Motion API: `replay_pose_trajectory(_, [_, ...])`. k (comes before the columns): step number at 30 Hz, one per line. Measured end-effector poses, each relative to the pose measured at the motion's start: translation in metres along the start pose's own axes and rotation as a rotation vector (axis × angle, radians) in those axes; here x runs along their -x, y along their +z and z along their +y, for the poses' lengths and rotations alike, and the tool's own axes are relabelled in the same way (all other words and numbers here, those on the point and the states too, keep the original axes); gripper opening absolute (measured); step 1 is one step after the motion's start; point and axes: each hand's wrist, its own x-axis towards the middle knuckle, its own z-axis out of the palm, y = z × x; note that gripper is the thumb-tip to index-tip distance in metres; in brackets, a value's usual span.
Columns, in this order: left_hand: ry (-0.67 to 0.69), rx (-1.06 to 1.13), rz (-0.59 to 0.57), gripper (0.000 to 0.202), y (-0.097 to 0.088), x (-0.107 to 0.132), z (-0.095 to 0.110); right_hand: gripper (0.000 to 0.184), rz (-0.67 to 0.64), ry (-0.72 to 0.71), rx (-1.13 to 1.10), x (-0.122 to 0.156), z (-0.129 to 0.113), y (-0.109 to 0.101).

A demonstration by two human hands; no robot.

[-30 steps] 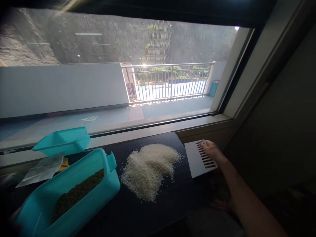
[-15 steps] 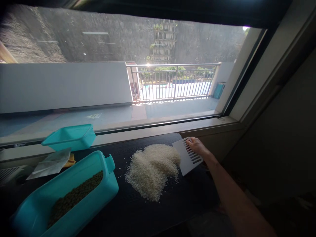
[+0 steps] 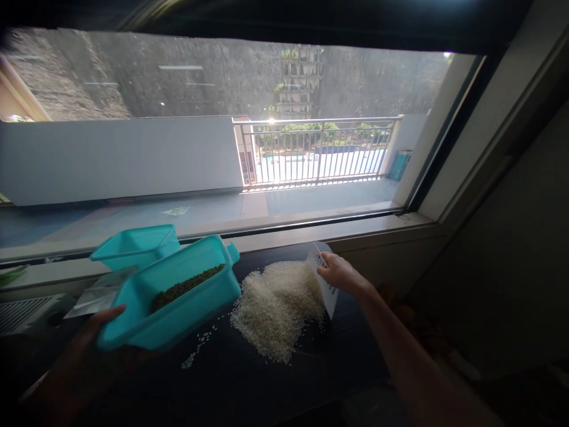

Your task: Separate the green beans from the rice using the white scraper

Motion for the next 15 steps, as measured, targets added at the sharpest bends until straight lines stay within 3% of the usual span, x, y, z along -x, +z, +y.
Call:
replay_pose_trajectory(4, [-0.069, 0.074, -0.413, 0.046, 0.072, -0.045, 0.030, 0.034, -0.017, -0.046, 0.027, 0.023, -0.018, 0.009])
replay_pose_trajectory(6, [-0.112, 0.020, -0.556, 0.045, 0.111, -0.065, 0.043, 0.038, -0.011, -0.016, 0.051, 0.029, -0.025, 0.015])
replay_pose_trajectory(10, [-0.114, -0.092, -0.684, 0.054, 0.183, -0.096, 0.054, 0.040, 0.006, 0.040, 0.080, 0.034, -0.033, 0.025])
replay_pose_trajectory(15, [-0.186, -0.273, -0.766, 0.052, 0.252, -0.120, 0.043, 0.041, 0.025, 0.075, 0.126, 0.039, -0.038, 0.033])
